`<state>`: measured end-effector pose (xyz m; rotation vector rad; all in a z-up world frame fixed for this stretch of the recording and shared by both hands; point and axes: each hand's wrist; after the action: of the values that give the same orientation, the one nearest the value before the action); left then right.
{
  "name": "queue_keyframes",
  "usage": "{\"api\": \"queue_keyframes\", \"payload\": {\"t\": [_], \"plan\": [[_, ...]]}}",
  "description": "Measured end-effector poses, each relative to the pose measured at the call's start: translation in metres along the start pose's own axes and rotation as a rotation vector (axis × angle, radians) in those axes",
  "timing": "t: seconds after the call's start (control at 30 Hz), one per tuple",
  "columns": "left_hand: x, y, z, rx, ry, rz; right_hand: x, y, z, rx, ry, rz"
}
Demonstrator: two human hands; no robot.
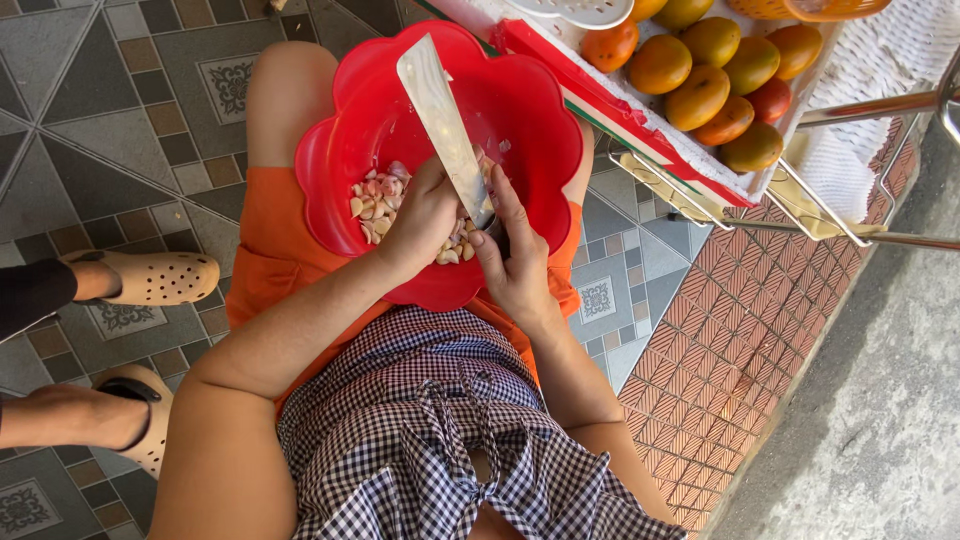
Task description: The person sits on the floor and peels garlic cloves one by one using a knife, dropping the peeled cloves into a red bowl. The person occasionally uses the knife to scrape off remaining skin.
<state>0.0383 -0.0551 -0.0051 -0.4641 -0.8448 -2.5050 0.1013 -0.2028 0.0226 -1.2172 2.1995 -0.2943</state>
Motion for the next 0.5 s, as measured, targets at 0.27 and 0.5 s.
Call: {"api": "queue_keyframes", "payload": {"t": [0.27,0.5], "plan": [[0.008,0.001,0.002,-0.209,0.163,0.036,0.003,0.003,0.001,0.053,-0.073,0.02],[0.006,-0.002,-0.008,-0.28,0.211,0.048,0.007,0.006,0.006,0.006,0.002,0.069]]}}
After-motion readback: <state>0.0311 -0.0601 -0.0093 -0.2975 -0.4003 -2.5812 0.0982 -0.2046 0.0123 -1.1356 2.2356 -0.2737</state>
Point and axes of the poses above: each hand's wrist, its own x-axis away from the middle knuckle, its own y-axis out of the palm, z = x × y, and after that the axes turned 15 degrees about -y, right-handed
